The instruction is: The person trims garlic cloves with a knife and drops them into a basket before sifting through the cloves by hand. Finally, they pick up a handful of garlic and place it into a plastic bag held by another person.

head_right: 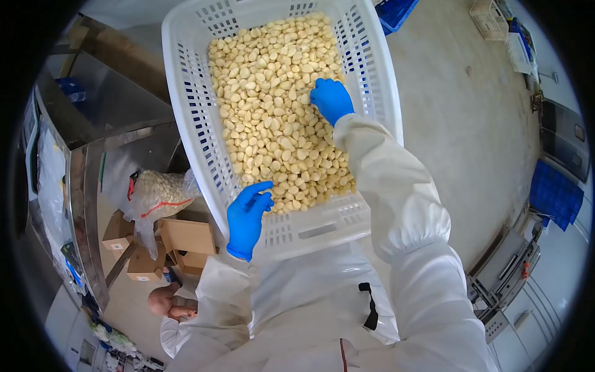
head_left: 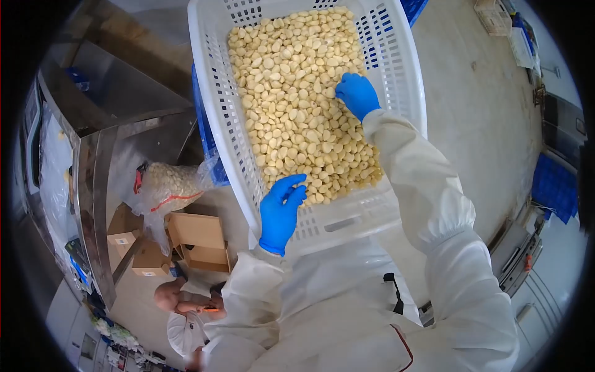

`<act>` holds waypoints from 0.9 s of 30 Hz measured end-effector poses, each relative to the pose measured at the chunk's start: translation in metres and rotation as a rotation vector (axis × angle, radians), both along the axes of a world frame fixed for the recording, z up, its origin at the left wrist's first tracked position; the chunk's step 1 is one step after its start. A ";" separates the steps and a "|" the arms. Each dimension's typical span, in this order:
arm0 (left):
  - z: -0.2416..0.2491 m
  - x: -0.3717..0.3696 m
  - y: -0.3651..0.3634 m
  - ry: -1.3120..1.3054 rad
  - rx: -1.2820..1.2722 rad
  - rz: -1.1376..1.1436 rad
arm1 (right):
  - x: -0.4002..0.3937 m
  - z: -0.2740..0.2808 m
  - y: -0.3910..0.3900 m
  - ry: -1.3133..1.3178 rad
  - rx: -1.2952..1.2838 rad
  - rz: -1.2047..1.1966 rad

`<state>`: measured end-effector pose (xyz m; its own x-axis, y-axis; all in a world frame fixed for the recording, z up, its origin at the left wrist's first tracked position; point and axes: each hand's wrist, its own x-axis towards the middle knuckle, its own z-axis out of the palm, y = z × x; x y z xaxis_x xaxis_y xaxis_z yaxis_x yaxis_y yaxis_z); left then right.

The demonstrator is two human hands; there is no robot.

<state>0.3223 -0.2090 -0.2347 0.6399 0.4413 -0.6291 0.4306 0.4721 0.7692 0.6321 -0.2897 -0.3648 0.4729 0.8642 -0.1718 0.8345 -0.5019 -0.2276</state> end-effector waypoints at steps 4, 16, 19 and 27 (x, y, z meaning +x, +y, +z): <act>0.002 -0.014 -0.007 0.011 -0.036 0.008 | 0.000 -0.003 -0.009 0.385 -0.025 -0.188; 0.005 -0.022 0.006 -0.027 -0.043 -0.001 | 0.023 0.150 -0.198 -0.076 0.276 -1.029; 0.001 -0.014 0.001 -0.051 0.084 -0.003 | 0.010 0.158 -0.163 -0.489 0.224 -0.687; -0.010 -0.003 -0.003 0.006 0.218 -0.134 | 0.059 0.023 0.054 0.109 0.417 -0.195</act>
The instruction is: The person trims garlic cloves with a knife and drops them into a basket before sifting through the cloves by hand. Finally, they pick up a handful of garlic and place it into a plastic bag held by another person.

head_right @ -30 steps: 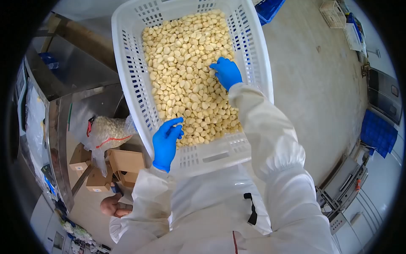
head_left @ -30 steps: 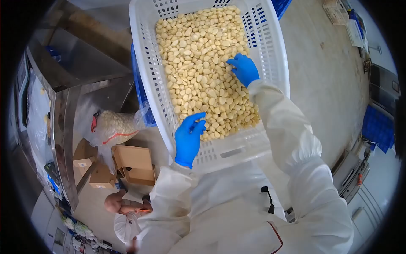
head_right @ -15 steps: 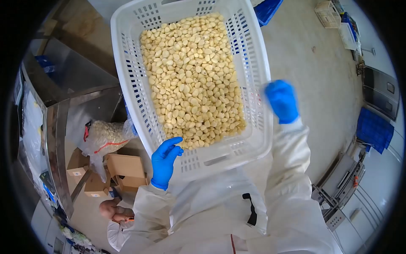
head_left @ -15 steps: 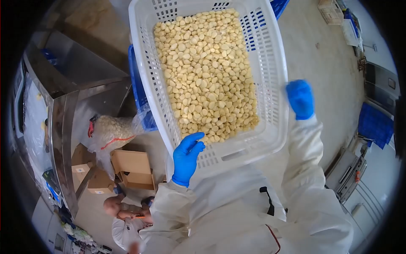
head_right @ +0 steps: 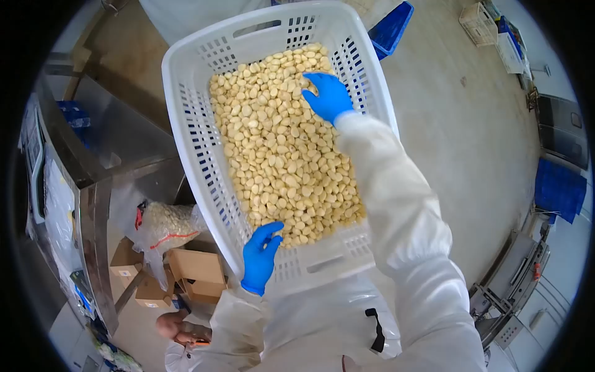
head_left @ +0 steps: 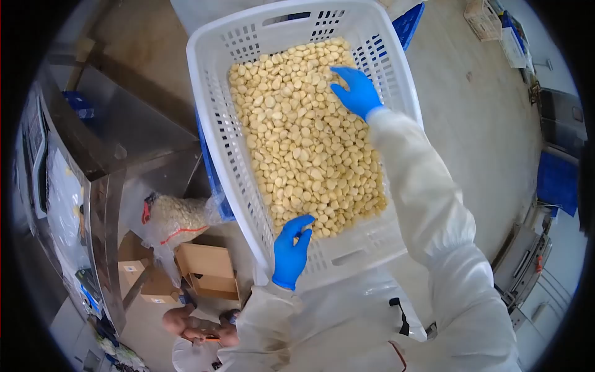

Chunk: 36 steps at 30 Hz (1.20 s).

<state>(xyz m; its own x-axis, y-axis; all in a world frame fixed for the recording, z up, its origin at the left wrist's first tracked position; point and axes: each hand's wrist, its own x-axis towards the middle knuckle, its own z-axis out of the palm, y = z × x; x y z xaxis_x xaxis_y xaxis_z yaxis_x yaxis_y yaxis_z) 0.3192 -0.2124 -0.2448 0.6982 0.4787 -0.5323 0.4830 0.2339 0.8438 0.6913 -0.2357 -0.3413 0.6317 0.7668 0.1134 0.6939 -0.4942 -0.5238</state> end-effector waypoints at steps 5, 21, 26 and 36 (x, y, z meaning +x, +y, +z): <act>0.024 0.015 0.026 -0.157 0.613 -0.155 | -0.022 -0.039 0.054 -0.017 -0.555 -0.220; 0.006 0.031 0.119 -0.135 0.997 -0.363 | 0.055 -0.037 0.093 0.040 -0.521 -0.367; 0.004 0.030 0.119 -0.124 1.006 -0.361 | -0.031 -0.035 0.113 0.280 -0.458 -0.112; 0.005 0.030 0.119 -0.108 1.040 -0.378 | -0.131 0.013 -0.011 0.337 -0.300 0.371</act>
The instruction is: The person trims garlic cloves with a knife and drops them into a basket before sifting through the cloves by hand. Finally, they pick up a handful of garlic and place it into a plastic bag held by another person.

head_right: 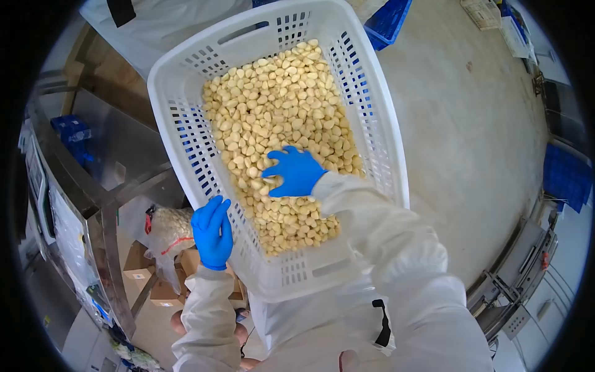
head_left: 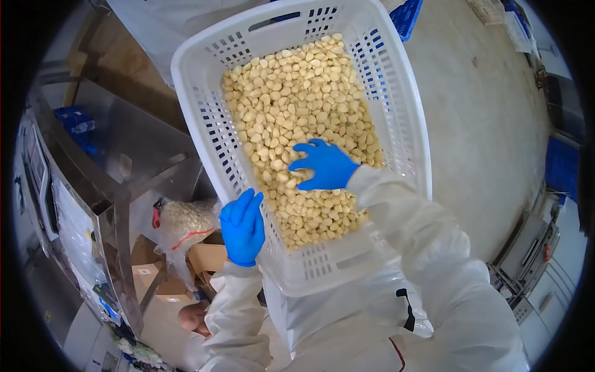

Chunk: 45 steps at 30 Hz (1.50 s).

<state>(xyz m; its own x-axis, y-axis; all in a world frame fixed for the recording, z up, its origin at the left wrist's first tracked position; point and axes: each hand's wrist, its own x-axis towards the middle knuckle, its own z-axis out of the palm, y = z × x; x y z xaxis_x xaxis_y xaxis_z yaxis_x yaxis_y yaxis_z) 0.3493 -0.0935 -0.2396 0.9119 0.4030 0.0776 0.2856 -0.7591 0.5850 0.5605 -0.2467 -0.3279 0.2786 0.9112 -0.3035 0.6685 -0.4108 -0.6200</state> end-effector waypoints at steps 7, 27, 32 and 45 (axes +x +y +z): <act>-0.001 0.001 0.000 -0.018 -0.009 0.007 | 0.151 -0.055 -0.004 -0.359 0.088 -0.412; -0.002 0.001 0.000 -0.054 -0.050 0.012 | -0.034 0.032 -0.055 -0.013 0.109 -0.126; -0.003 0.000 0.001 -0.066 -0.057 0.011 | -0.013 0.035 -0.061 0.124 0.205 -0.312; -0.006 0.001 0.005 -0.112 0.017 -0.050 | -0.065 -0.038 0.074 -0.092 0.163 -0.060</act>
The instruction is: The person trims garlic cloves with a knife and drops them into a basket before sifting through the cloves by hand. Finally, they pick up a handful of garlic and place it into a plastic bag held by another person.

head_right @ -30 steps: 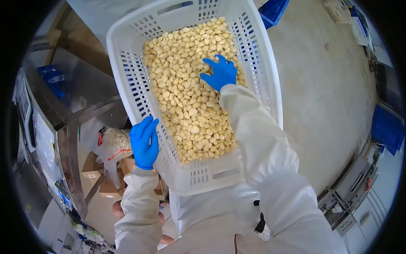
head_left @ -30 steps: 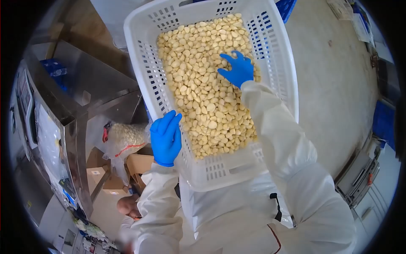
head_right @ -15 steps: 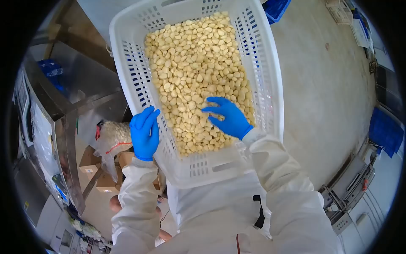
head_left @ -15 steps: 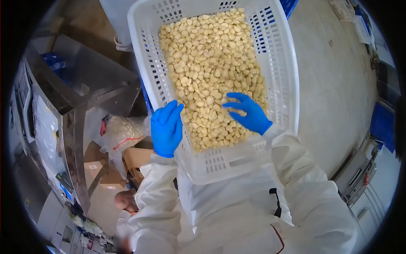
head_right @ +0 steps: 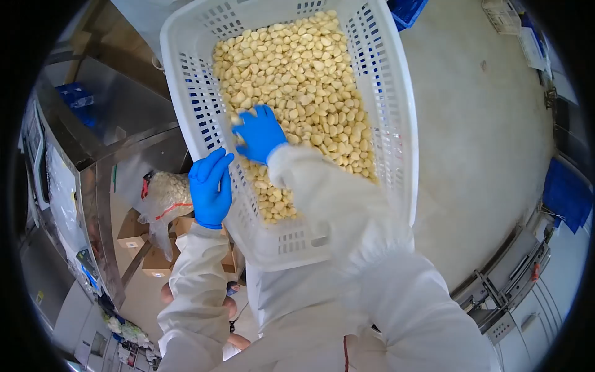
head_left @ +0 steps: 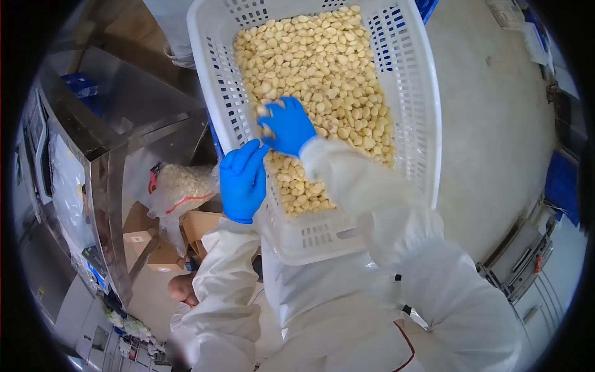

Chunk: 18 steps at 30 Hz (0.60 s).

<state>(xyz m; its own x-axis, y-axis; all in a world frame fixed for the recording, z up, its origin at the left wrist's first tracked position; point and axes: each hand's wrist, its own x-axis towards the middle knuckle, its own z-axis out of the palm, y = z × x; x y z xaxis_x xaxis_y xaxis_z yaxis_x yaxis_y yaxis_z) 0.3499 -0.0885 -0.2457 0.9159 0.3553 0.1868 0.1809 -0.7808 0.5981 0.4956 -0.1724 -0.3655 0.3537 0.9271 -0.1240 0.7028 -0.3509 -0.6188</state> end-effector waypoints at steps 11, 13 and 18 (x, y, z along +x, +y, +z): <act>-0.003 0.000 -0.001 -0.001 -0.036 0.021 | 0.062 0.065 -0.169 0.128 0.067 -0.337; -0.001 0.000 -0.002 0.005 -0.048 0.031 | 0.097 0.040 -0.171 -0.048 0.043 -0.477; 0.000 0.003 -0.004 0.010 -0.015 0.052 | 0.066 -0.010 -0.158 -0.177 0.005 -0.575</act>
